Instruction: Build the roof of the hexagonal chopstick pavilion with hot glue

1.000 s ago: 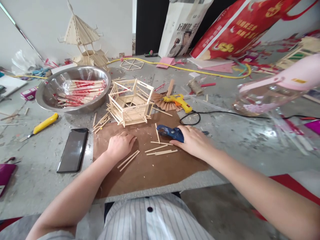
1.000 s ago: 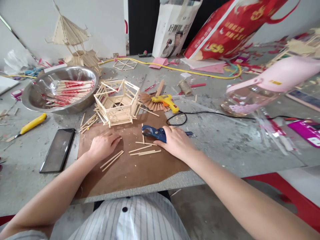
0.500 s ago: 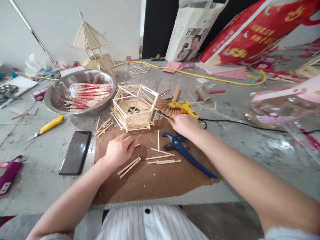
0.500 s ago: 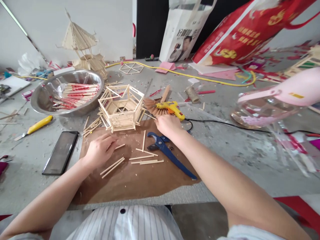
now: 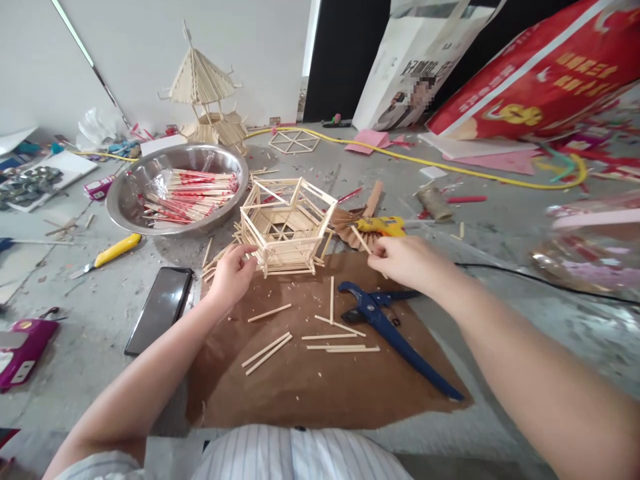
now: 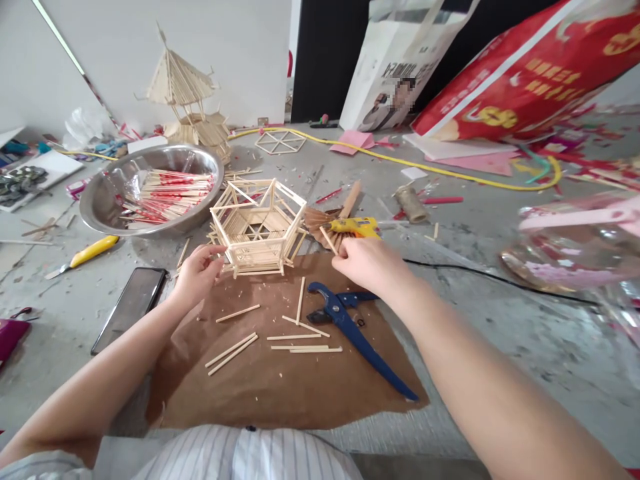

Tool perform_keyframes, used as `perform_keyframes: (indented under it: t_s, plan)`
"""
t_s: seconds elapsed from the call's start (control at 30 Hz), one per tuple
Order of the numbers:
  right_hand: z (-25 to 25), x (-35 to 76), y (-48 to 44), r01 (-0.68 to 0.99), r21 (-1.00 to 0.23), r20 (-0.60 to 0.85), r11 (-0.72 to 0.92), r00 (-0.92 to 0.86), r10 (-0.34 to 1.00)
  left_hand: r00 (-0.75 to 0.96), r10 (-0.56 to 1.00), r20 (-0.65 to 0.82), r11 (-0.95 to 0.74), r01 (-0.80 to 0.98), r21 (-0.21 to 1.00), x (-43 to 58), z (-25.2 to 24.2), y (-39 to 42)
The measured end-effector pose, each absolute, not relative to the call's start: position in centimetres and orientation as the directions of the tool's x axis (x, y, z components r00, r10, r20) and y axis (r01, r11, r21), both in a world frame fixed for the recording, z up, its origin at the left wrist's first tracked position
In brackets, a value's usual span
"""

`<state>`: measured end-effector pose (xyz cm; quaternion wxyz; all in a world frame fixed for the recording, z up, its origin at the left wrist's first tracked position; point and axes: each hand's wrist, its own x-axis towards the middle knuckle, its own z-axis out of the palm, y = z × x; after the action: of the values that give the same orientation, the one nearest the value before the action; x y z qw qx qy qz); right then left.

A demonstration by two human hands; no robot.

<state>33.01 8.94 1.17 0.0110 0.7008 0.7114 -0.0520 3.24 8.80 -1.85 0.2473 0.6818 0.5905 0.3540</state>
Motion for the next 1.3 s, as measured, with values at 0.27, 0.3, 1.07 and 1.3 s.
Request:
perform_keyframes:
  t_s: [0.27,0.3,1.07,1.3]
  plan:
    - [3.8,31.1,8.1,0.601,-0.792,0.060,0.107,-0.097,0.993,0.076,0.996,-0.036,0.001,0.420,0.907,3.9,-2.3,8.8]
    - [4.0,30.5,8.2,0.558,-0.822,0.066,0.117,-0.110,0.992,0.091,0.995,-0.047,0.008,0.394,0.919,3.9,-2.2,8.8]
    - [3.0,24.7,10.4,0.636,-0.507,0.319,0.582,-0.489,0.812,0.139,0.913,0.384,-0.386,0.601,0.700,4.5,2.0,8.4]
    - [2.7,24.7,10.7,0.628,-0.427,0.342,0.651,-0.554,0.759,0.334,0.886,0.320,-0.463,0.660,0.592,6.0,3.7,9.3]
